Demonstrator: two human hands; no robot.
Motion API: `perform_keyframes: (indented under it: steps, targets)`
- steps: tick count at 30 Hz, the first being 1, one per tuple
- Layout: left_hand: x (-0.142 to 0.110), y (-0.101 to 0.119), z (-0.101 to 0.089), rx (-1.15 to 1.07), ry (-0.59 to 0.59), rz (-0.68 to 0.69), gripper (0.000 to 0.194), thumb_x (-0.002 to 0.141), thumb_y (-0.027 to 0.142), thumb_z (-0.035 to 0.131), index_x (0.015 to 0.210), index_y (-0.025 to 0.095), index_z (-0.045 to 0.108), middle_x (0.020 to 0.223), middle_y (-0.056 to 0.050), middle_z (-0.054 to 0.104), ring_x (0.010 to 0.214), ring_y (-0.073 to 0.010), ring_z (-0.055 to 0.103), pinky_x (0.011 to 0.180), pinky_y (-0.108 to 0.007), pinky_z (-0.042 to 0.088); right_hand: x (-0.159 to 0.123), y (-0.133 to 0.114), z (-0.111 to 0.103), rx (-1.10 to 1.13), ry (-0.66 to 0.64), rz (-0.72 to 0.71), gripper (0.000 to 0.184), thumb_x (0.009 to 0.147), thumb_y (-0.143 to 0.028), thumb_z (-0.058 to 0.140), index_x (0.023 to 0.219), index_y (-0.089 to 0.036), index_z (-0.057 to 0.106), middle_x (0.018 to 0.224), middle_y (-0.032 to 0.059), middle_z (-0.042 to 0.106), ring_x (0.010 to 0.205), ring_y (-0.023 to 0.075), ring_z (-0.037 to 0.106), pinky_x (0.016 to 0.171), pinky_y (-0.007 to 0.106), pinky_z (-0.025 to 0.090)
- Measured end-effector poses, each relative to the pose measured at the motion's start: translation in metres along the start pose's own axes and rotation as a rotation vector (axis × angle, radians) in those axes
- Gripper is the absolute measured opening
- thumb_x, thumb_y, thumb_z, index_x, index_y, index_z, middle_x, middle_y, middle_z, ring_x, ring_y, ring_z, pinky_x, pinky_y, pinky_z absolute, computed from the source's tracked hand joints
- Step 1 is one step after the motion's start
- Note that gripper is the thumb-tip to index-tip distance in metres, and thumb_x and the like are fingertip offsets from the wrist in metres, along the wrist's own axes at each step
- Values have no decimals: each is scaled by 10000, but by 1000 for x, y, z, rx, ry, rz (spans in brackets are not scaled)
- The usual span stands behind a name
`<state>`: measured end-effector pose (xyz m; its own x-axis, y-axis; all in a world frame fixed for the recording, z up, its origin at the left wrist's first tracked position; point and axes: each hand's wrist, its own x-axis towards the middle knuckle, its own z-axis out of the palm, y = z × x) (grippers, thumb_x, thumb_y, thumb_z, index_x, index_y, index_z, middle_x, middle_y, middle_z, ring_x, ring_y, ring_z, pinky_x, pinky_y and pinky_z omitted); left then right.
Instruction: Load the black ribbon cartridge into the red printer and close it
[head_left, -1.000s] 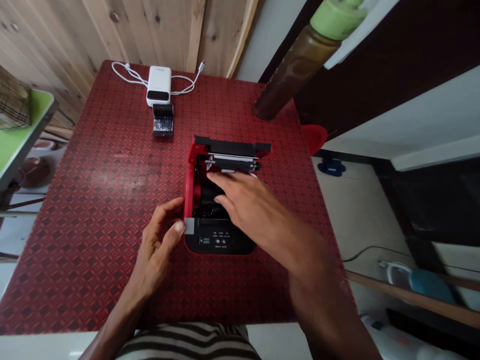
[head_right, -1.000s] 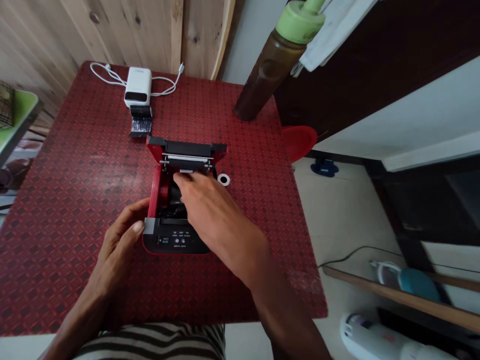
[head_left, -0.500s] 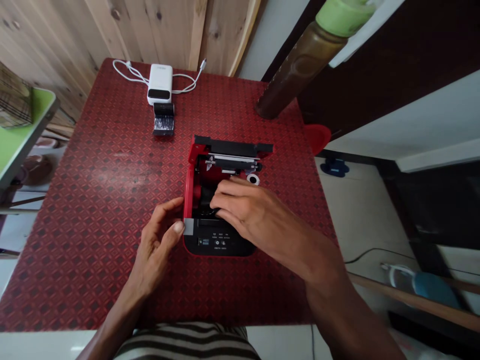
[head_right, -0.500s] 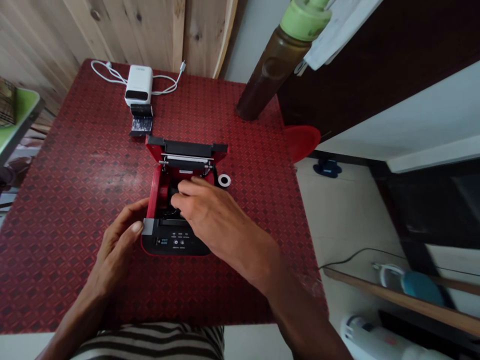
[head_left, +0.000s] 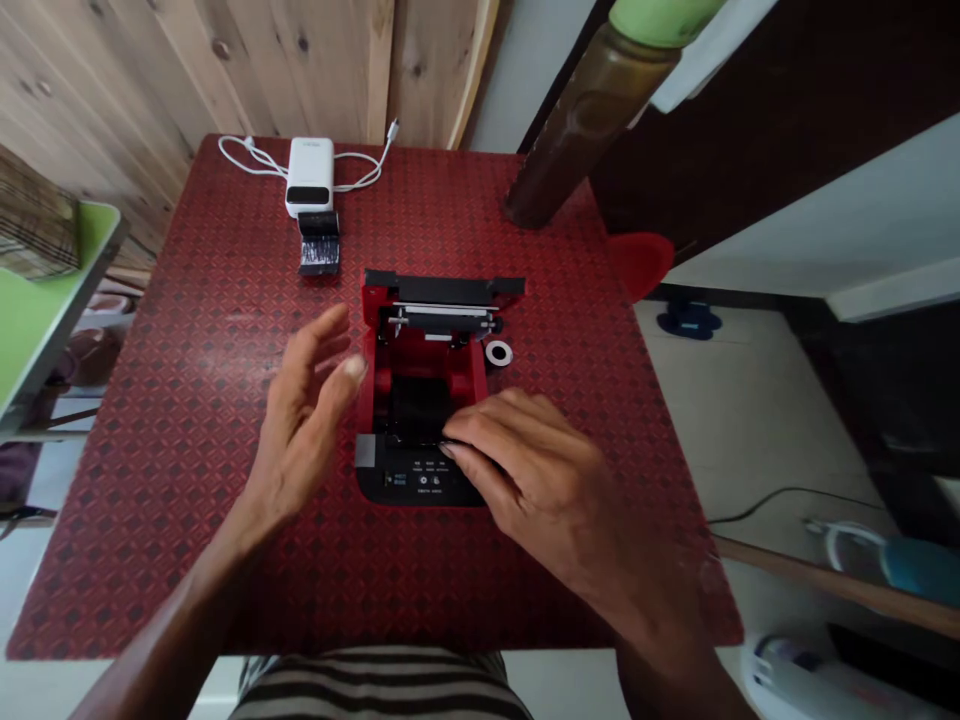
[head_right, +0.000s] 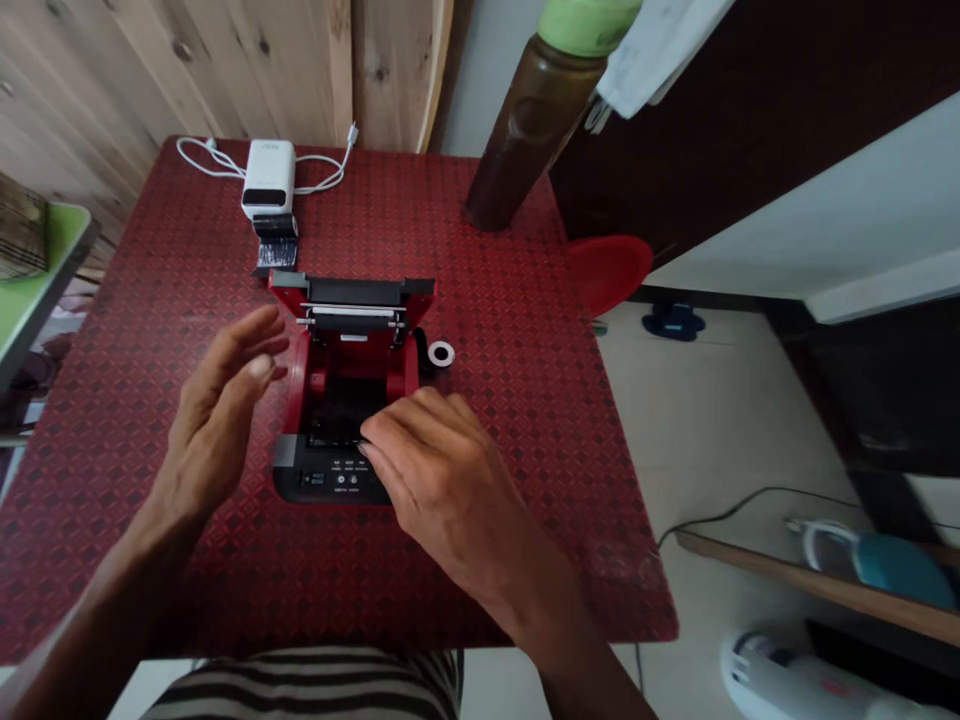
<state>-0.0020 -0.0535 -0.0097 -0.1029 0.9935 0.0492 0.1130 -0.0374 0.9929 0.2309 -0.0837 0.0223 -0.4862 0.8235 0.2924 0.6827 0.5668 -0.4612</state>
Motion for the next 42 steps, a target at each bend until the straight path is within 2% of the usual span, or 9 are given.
perform_keyframes:
  steps: [5,8,12,14,16,21,26,37,42]
  targets:
    - [32,1,9,-94,-41,96,452,1114,644,663,1336,265,769,1353,-73,783,1299,-302,709,1091,-442,554,-9,-8,1,-75,33,1,195,1106,-30,632,1065,-174,757,1073,63,842,975,227,757,899,407,580]
    - [29,4,10,-97,0,103,408,1122,650,662,1190,269,791,1208,-50,768,1136,-251,704,1025,-406,560,-11,-14,2,-183,86,-23,187,1092,-22,650,1086,-142,793,1048,80,846,947,239,754,851,415,600]
    - [9,8,9,-51,19,65,204,1072,493,790,1072,289,780,1249,-31,775,1202,-251,713,1108,-408,565,-13,-20,5,-267,194,-87,230,1092,-9,632,1072,-126,829,977,100,857,883,239,750,774,389,630]
    - [-3,6,8,-92,17,12,170,1015,395,849,1115,283,767,1388,-38,768,1324,-269,711,1170,-423,563,-14,-23,7,-292,230,-104,242,1093,-5,622,1063,-117,835,971,114,863,871,242,752,771,388,646]
    - [-14,-1,6,-133,10,-47,343,975,376,882,1272,279,740,1456,-71,759,1389,-297,710,1184,-454,583,-16,-25,9,-310,244,-100,241,1090,-1,622,1079,-119,832,1012,128,875,920,252,771,810,396,664]
    - [-28,-18,2,-184,-62,-197,607,977,459,892,1511,272,671,1590,-129,727,1477,-352,705,1230,-520,590,-19,-22,18,-319,288,-50,145,1051,-34,740,1095,-158,799,1324,182,868,1251,323,812,1022,473,670]
    - [-28,-21,2,-270,-115,-201,545,972,444,912,1467,288,745,1542,-92,778,1461,-351,729,1255,-529,589,-19,-17,25,-229,276,-58,156,1065,-18,698,1100,-164,739,1307,138,887,1249,299,850,1085,466,661]
    - [-29,-16,4,-218,-92,-216,563,982,451,900,1494,283,738,1547,-98,772,1407,-347,759,1206,-514,624,-19,-20,25,-156,251,-3,116,1095,-82,692,1164,-170,722,1310,117,886,1268,274,843,1137,449,657]
    - [-41,-22,-3,-232,-59,-261,505,1059,489,815,1527,311,750,1583,-83,752,1511,-349,686,1333,-554,493,-33,-21,22,-79,341,52,321,1086,-104,728,1400,-151,680,1370,165,848,1347,274,796,1155,459,669]
